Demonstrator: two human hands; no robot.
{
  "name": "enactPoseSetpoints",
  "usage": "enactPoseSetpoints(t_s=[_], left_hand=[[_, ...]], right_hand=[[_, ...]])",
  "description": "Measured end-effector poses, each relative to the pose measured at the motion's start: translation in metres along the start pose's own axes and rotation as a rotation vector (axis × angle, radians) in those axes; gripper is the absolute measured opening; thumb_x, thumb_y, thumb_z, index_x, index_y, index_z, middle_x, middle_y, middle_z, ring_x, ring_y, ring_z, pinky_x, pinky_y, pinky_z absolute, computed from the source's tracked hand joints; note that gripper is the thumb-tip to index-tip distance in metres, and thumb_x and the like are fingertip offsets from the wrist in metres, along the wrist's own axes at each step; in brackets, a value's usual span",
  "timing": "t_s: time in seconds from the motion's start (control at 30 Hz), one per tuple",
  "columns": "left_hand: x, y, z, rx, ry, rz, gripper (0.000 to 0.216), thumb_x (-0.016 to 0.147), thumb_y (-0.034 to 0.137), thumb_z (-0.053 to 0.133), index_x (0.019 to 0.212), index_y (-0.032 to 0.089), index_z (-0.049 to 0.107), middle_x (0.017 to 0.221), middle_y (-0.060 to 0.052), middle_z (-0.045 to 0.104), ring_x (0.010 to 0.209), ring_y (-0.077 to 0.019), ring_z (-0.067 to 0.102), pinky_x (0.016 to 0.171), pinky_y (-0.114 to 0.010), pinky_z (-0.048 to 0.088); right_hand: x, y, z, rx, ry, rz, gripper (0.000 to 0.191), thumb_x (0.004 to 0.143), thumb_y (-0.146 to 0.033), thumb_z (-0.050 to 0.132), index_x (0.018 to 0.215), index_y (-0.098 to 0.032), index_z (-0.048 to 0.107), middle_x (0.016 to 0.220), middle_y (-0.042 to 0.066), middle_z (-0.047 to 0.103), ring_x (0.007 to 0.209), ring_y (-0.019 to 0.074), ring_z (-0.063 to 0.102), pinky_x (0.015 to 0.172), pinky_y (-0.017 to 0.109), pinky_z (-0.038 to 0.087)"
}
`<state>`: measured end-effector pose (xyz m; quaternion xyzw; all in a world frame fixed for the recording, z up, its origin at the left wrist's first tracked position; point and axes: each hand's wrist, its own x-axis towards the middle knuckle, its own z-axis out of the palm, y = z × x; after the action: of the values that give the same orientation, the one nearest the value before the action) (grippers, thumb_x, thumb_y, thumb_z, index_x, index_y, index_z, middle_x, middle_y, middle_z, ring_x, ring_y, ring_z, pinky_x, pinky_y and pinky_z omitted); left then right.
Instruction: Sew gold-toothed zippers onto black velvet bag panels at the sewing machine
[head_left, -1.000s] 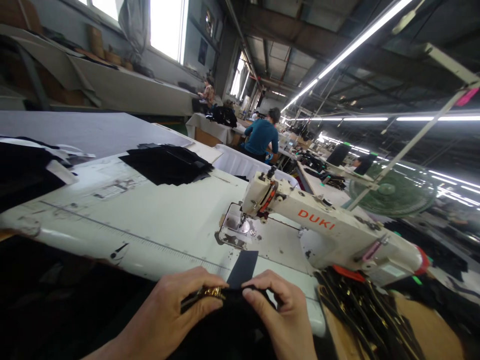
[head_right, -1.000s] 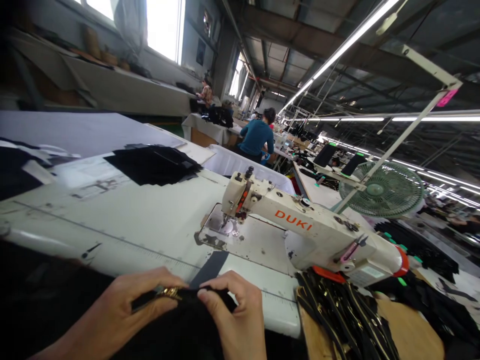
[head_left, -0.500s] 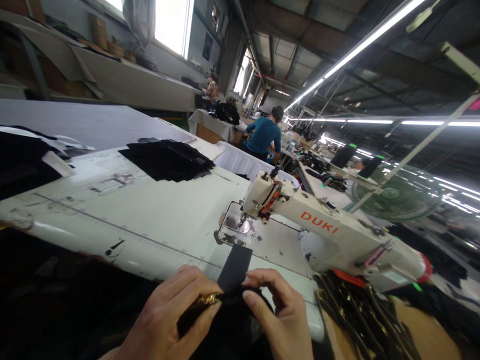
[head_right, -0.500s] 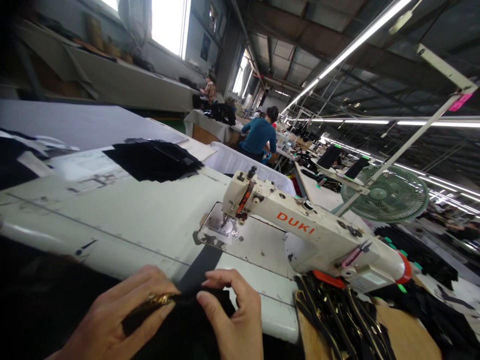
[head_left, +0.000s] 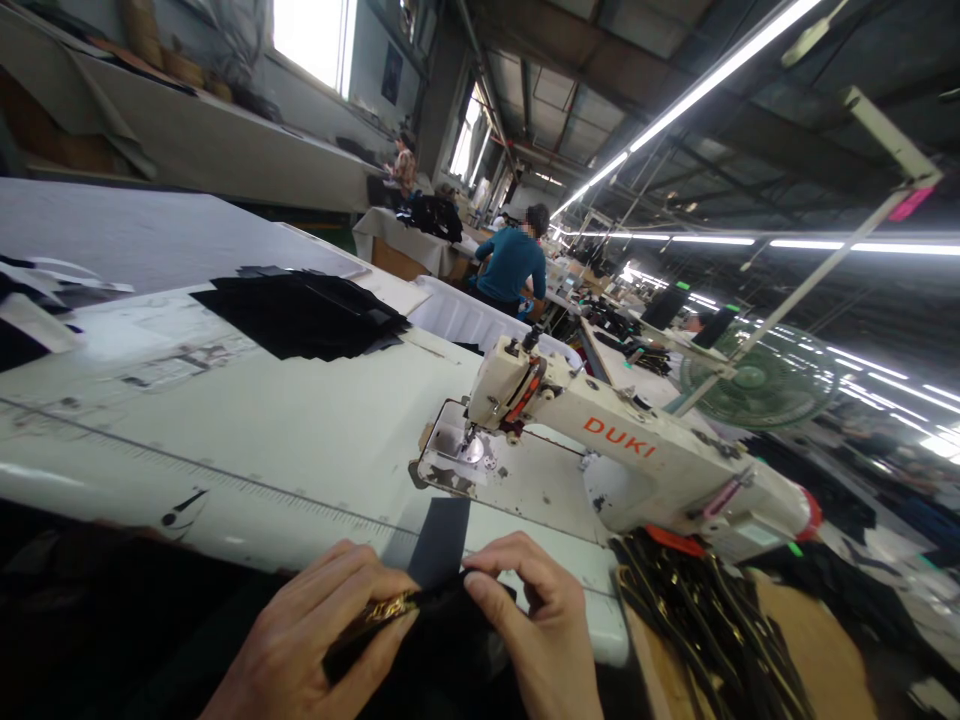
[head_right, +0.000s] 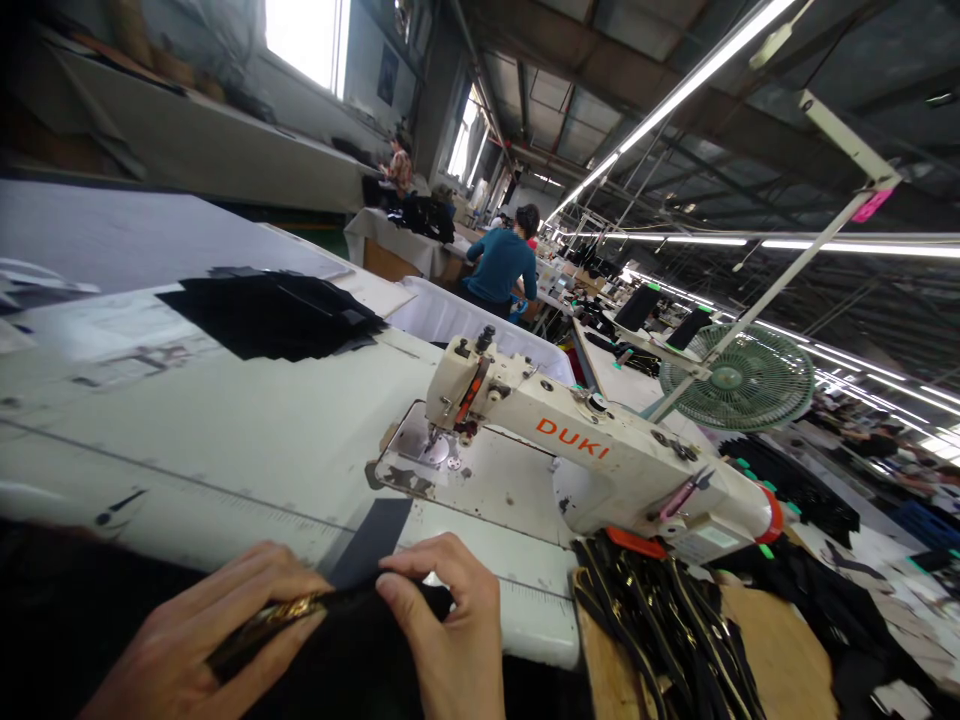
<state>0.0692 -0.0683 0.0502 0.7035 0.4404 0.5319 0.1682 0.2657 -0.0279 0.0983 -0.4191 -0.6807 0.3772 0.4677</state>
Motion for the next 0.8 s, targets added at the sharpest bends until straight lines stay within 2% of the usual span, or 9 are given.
enactPoseSetpoints(t_s=[0.33,0.63,0.8], left_hand=[[0.000,-0.005,-0.003,0.051,0.009,0.046,0.013,0.098,0.012,0.056,0.101,0.023,0.062,0.082,0.001,0.062,0.075,-0.0157,0.060,0.075,-0.026,0.047],[0.006,-0.004,-0.009,0.081,0.056,0.131,0.015,0.096,0.006,0.056,0.098,0.019,0.064,0.078,-0.001,0.061,0.071,-0.0169,0.055,0.070,-0.031,0.044],[0.016,-0.007,-0.017,0.288,0.146,0.318,0.019,0.091,-0.002,0.062,0.103,0.013,0.067,0.074,-0.003,0.061,0.068,-0.0172,0.052,0.066,-0.033,0.042]], right_hand=[[0.002,-0.005,0.002,-0.027,-0.039,-0.001,0.011,0.092,-0.023,0.069,0.084,-0.024,0.075,0.083,0.000,0.070,0.081,0.0159,0.064,0.076,0.024,0.048],[0.001,0.008,0.007,-0.091,-0.002,-0.125,0.010,0.093,-0.023,0.069,0.089,-0.027,0.077,0.084,0.001,0.072,0.082,0.0171,0.066,0.075,0.024,0.051],[0.001,0.024,0.003,-0.192,0.181,-0.092,0.012,0.093,-0.035,0.068,0.096,-0.029,0.079,0.101,0.003,0.072,0.099,0.0201,0.067,0.091,0.025,0.049]])
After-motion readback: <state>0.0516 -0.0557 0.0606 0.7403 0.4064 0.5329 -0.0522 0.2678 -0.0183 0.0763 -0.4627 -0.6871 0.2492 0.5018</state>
